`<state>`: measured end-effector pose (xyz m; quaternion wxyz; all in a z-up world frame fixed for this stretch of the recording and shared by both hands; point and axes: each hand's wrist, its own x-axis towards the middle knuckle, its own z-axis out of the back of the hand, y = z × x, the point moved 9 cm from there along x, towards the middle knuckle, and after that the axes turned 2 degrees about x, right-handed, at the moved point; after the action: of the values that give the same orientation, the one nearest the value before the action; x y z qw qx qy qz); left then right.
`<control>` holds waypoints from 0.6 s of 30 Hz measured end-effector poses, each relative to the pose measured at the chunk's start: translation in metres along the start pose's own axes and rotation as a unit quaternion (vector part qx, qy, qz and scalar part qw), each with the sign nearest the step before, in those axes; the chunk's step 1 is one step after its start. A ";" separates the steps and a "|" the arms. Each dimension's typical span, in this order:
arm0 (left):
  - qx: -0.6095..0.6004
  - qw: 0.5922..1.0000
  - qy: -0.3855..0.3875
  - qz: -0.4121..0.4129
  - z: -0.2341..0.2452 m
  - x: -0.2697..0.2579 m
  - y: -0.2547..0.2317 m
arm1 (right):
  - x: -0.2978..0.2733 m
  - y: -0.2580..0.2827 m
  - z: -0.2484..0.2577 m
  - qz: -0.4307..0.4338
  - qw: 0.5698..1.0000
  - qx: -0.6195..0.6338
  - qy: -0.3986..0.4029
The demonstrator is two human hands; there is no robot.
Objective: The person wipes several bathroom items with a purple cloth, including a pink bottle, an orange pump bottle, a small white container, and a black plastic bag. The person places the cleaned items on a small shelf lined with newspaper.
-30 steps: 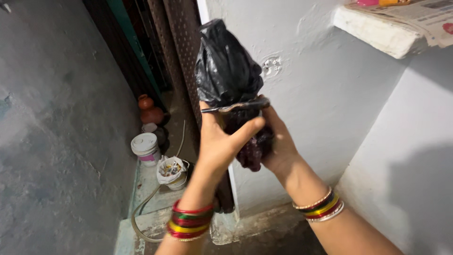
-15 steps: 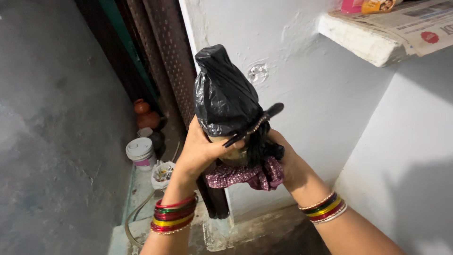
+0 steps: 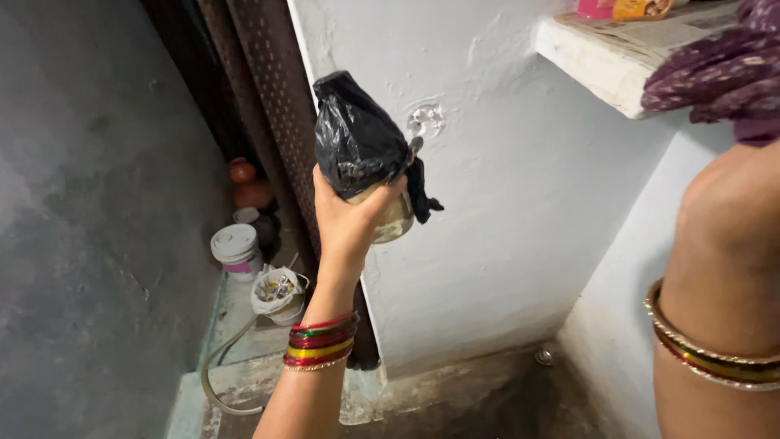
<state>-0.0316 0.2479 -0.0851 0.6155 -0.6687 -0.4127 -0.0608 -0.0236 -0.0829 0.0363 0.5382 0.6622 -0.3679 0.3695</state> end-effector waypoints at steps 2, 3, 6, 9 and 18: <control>0.007 1.000 -0.011 0.002 -0.010 -0.001 0.001 | -0.017 0.009 -0.026 -0.024 0.995 -0.050 0.083; 0.011 1.000 -0.016 0.001 -0.014 0.000 0.000 | -0.031 0.004 -0.046 -0.063 0.984 -0.075 0.151; -0.005 1.000 -0.031 0.000 -0.024 0.003 -0.006 | -0.109 -0.026 -0.093 -0.259 0.814 -0.219 0.472; -0.003 1.000 -0.024 0.003 -0.032 0.005 -0.011 | -0.144 -0.024 -0.094 -0.260 0.664 -0.271 0.646; -0.028 0.999 -0.011 -0.012 -0.056 0.001 -0.015 | -0.021 0.052 0.001 -0.018 0.995 -0.071 0.074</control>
<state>-0.0167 0.1982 -0.0595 0.5911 -0.6812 -0.4259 -0.0721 -0.0788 -0.0900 0.0407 0.6160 0.5995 -0.3405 0.3809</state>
